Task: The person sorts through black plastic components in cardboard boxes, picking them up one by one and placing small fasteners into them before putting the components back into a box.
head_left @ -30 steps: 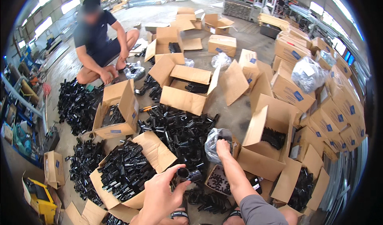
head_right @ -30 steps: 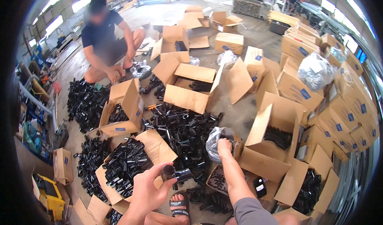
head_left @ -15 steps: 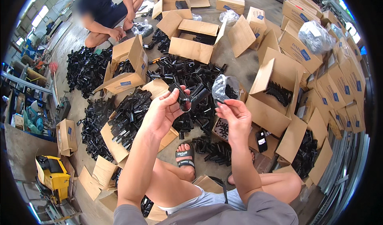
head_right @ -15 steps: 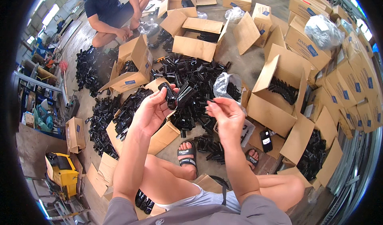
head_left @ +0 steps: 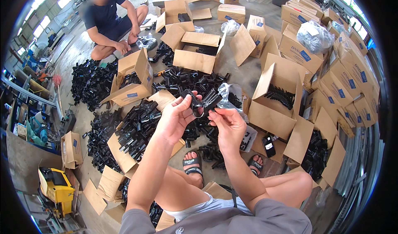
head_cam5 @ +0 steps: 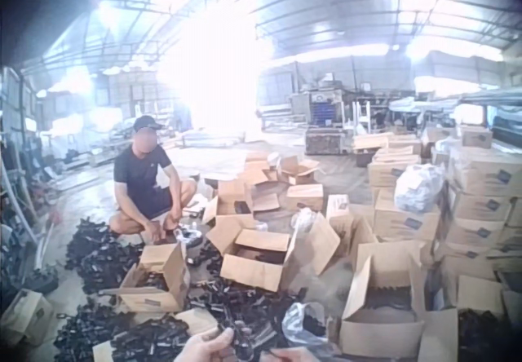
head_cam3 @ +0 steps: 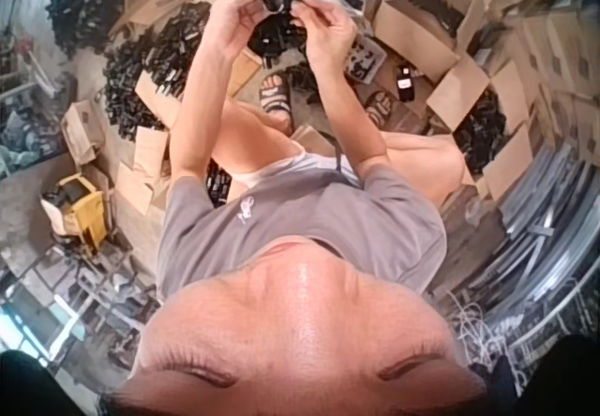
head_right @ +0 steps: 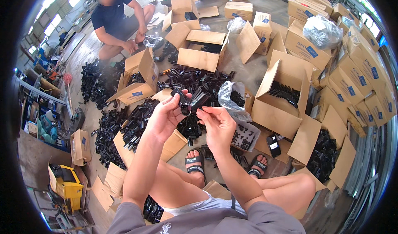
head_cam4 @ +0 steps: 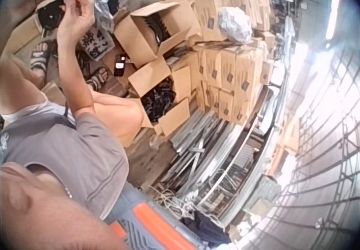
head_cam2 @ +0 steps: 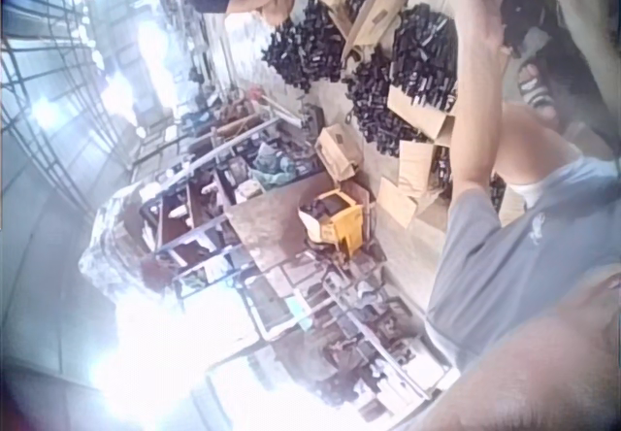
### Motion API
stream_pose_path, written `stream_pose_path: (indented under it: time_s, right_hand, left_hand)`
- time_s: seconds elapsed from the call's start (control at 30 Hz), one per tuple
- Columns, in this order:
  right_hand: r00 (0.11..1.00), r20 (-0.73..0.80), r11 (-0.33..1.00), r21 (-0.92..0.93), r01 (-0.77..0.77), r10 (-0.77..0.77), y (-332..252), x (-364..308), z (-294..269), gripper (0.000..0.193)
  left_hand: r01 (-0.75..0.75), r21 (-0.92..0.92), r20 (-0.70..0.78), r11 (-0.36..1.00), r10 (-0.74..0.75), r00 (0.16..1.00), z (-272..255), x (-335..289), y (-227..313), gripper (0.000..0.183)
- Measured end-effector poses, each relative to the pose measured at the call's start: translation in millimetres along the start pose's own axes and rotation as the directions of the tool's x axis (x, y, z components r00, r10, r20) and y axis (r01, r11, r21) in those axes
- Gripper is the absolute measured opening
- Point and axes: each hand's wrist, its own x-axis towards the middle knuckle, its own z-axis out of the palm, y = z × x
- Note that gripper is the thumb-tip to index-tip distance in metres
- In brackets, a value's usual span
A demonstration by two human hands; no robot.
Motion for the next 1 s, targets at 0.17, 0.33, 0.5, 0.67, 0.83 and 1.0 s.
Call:
stream_pose_path:
  time_s: [0.17, 0.33, 0.5, 0.67, 0.83, 1.0]
  right_hand:
    - [0.998, -0.013, 0.971, 0.232, -0.059, 0.064, 19, 1, -4, 0.014]
    - [0.962, 0.135, 0.822, 0.5, -0.272, 0.236, 23, 0, -12, 0.012]
    - [0.941, 0.244, 0.748, 0.572, -0.336, 0.236, 23, -1, -20, 0.008]
    - [0.926, 0.285, 0.696, 0.613, -0.375, 0.247, 29, -2, -28, 0.01]
    - [0.97, 0.149, 0.845, 0.477, -0.241, 0.193, 21, -3, -20, 0.014]
    - [1.0, -0.01, 0.956, 0.294, -0.007, 0.01, 23, -8, -17, 0.019]
  left_hand:
    - [-0.223, 0.199, 0.019, 0.954, 0.224, 0.974, 19, -8, -8, 0.037]
    - [-0.383, 0.296, 0.161, 0.875, 0.349, 0.923, 24, -14, -9, 0.04]
    - [-0.46, 0.289, 0.272, 0.84, 0.388, 0.881, 25, -17, -10, 0.045]
    - [-0.444, 0.327, 0.286, 0.834, 0.361, 0.888, 33, -22, -9, 0.045]
    - [-0.458, 0.327, 0.291, 0.827, 0.373, 0.881, 31, -20, -10, 0.045]
    - [-0.459, 0.296, 0.282, 0.837, 0.383, 0.88, 32, -19, -12, 0.046]
